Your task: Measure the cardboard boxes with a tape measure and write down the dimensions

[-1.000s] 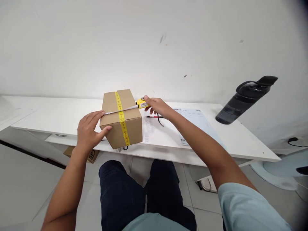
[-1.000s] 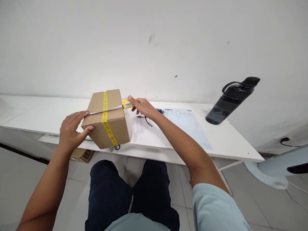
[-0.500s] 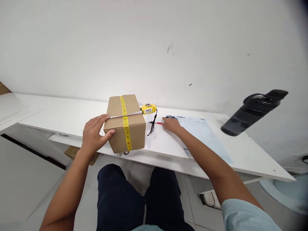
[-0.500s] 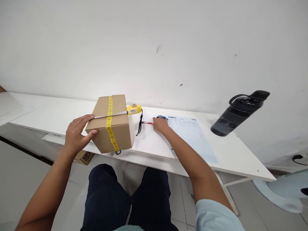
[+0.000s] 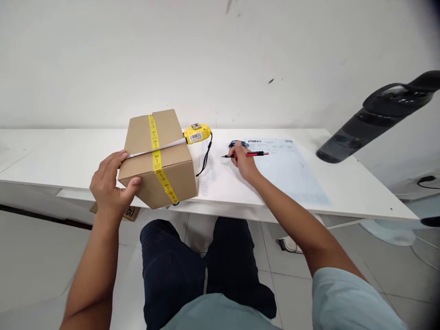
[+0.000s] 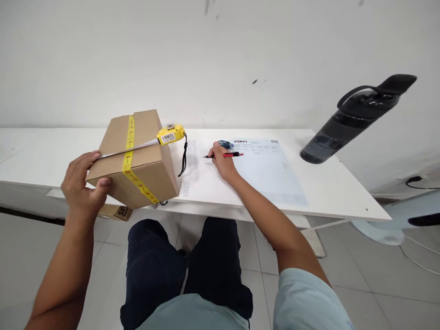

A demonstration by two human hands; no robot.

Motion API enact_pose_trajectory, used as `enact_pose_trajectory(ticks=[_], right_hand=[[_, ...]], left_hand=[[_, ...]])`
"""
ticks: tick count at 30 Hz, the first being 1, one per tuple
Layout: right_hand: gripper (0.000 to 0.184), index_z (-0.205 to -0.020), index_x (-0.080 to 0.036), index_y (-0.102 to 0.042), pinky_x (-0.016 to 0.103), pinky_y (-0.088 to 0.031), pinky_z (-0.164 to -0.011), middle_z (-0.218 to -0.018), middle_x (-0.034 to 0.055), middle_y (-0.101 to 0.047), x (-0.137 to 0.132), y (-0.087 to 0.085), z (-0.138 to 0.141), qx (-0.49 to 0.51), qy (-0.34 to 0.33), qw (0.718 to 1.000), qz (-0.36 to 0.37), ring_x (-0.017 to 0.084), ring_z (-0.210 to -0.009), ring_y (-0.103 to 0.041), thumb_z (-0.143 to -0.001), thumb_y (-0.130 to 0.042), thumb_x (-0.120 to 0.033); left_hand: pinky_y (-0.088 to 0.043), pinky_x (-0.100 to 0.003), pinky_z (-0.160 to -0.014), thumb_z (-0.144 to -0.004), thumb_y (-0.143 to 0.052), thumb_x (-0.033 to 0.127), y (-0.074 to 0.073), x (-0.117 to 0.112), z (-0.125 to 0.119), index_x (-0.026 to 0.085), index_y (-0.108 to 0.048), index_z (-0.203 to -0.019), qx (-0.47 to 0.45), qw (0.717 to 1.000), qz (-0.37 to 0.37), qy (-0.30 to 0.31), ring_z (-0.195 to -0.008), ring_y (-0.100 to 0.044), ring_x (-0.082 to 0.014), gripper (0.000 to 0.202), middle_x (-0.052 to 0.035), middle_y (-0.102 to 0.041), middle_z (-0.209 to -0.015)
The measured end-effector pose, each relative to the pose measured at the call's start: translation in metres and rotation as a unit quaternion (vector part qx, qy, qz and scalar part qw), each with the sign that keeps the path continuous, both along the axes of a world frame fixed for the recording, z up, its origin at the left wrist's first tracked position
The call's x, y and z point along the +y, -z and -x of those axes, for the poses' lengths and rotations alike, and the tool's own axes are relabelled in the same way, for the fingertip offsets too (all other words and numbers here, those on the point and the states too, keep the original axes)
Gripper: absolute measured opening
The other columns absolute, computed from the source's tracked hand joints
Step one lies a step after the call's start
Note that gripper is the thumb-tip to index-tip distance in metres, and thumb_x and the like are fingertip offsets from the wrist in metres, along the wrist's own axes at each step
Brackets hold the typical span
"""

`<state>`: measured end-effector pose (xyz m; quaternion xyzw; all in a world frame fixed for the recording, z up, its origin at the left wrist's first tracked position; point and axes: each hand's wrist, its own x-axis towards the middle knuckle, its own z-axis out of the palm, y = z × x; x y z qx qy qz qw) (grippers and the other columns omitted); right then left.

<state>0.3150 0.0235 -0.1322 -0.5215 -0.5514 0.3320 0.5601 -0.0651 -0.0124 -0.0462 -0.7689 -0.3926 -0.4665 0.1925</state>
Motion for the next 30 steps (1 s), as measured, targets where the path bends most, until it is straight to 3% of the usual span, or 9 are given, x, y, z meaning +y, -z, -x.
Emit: enact_pose_trajectory(ticks=[2,4,9,16,19,23,30], right_hand=[[0.070,-0.081,-0.024,-0.059,0.028,-0.029,-0.045,-0.050,-0.0049,-0.042,-0.007,0.002,0.007,0.036,-0.063,0.996,0.042,0.013,-0.042,-0.033,-0.087,-0.027,-0.087],[0.071,-0.075,-0.023,-0.061,0.028,-0.029,-0.044,-0.047,-0.0032,-0.047,-0.013,0.004,0.016,0.037,-0.101,0.991,0.085,0.013,-0.040,-0.034,-0.086,-0.031,-0.086],[0.061,-0.055,-0.022,-0.055,0.029,-0.036,-0.052,-0.050,-0.0009,-0.049,-0.019,0.006,0.029,-0.034,-0.063,0.993,0.094,0.014,-0.052,-0.046,-0.083,-0.056,-0.075],[0.055,-0.054,-0.024,-0.045,0.030,-0.040,-0.056,-0.055,-0.0016,-0.046,-0.026,0.005,0.027,-0.068,-0.047,0.993,0.084,0.017,-0.060,-0.046,-0.082,-0.064,-0.067],[0.051,-0.055,-0.024,-0.046,0.031,-0.042,-0.059,-0.056,-0.0011,-0.046,-0.026,0.006,0.027,-0.075,-0.040,0.994,0.075,0.018,-0.062,-0.048,-0.085,-0.062,-0.062],[0.047,-0.055,-0.024,-0.047,0.032,-0.042,-0.060,-0.057,-0.0007,-0.047,-0.027,0.007,0.026,-0.086,-0.038,0.993,0.072,0.018,-0.063,-0.048,-0.085,-0.062,-0.057],[0.043,-0.052,-0.023,-0.046,0.031,-0.035,-0.057,-0.055,-0.0016,-0.043,-0.029,0.005,0.027,-0.088,-0.045,0.991,0.087,0.015,-0.059,-0.041,-0.086,-0.060,-0.045]], left_hand=[[-0.051,-0.044,-0.104,-0.092,-0.055,0.065,0.000,0.010,0.001,0.020,-0.063,-0.130,0.002,1.000,0.000,0.003,-0.123,-0.064,-0.0292,0.059,-0.0121,-0.068,-0.131],[-0.051,-0.044,-0.103,-0.092,-0.052,0.069,-0.001,0.022,0.001,0.019,-0.063,-0.129,0.003,1.000,0.004,0.000,-0.122,-0.063,-0.0287,0.063,-0.0121,-0.068,-0.130],[-0.049,-0.044,-0.104,-0.091,-0.044,0.079,0.001,0.050,0.000,0.014,-0.060,-0.129,-0.025,0.999,0.025,0.019,-0.126,-0.059,-0.0276,0.076,-0.0140,-0.066,-0.132],[-0.045,-0.042,-0.112,-0.090,-0.036,0.084,0.007,0.088,-0.001,0.008,-0.056,-0.130,-0.044,0.998,0.045,0.029,-0.130,-0.055,-0.0217,0.088,-0.0140,-0.062,-0.136],[-0.043,-0.041,-0.114,-0.093,-0.036,0.082,0.011,0.093,-0.006,0.008,-0.054,-0.131,-0.063,0.996,0.040,0.049,-0.131,-0.054,-0.0210,0.085,-0.0137,-0.060,-0.136],[-0.044,-0.041,-0.115,-0.090,-0.023,0.087,0.016,0.091,-0.010,0.009,-0.049,-0.135,-0.081,0.994,0.064,0.019,-0.134,-0.052,-0.0209,0.094,-0.0133,-0.056,-0.141],[-0.045,-0.041,-0.111,-0.090,-0.023,0.087,0.019,0.090,-0.014,0.007,-0.050,-0.134,-0.119,0.989,0.080,0.046,-0.132,-0.053,-0.0215,0.095,-0.0114,-0.056,-0.141]])
